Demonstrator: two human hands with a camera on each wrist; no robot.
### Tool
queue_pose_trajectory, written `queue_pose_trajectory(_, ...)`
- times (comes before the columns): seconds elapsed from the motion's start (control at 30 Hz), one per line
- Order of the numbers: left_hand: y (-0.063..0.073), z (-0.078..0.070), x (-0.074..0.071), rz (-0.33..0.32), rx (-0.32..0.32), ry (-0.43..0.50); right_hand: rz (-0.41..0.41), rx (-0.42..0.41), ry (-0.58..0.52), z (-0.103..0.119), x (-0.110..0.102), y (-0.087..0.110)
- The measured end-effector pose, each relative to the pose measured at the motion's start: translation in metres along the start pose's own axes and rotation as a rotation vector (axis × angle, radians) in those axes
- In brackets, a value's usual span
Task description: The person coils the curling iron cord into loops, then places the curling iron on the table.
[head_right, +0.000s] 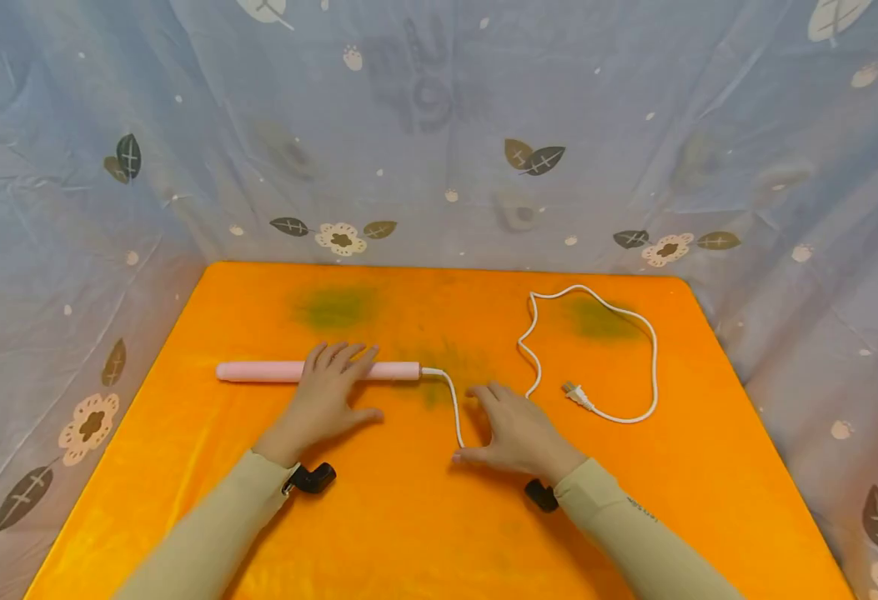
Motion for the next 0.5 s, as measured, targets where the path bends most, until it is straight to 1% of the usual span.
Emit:
queue_pose_trajectory(0.07,-0.002,0.006,0.002,0.016,0.002,0.021,0.048,0.027,-0.056,-0.002,0.004,0.002)
queue_pose_trajectory(0.13,-0.003,0.011,0.003,0.027,-0.009,0.051,0.104,0.054,-0.101,-0.005,0.008,0.004)
queue_pose_trajectory(0.2,-0.004,0.016,0.005,0.019,-0.027,0.093,0.145,0.069,-0.144,-0.009,0.013,0.004)
queue_pose_trajectory(0.33,-0.008,0.020,0.009,-0.021,-0.068,0.157,0.169,0.051,-0.213,-0.016,0.018,0.002)
queue_pose_trajectory(0.4,-0.009,0.020,0.011,-0.041,-0.082,0.174,0.173,0.043,-0.229,-0.018,0.020,0.000)
queue_pose_trajectory(0.5,-0.011,0.019,0.014,-0.050,-0.096,0.183,0.186,0.051,-0.233,-0.020,0.021,-0.002)
Point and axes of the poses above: each hand's wrist, its own y-axis away from the middle knuckle, its own x-axis out of the palm, z = x × y, the point moved 2 cm from there along -y, towards the middle knuckle, and after that the axes turned 7 degrees about y, right-handed, at the moved point
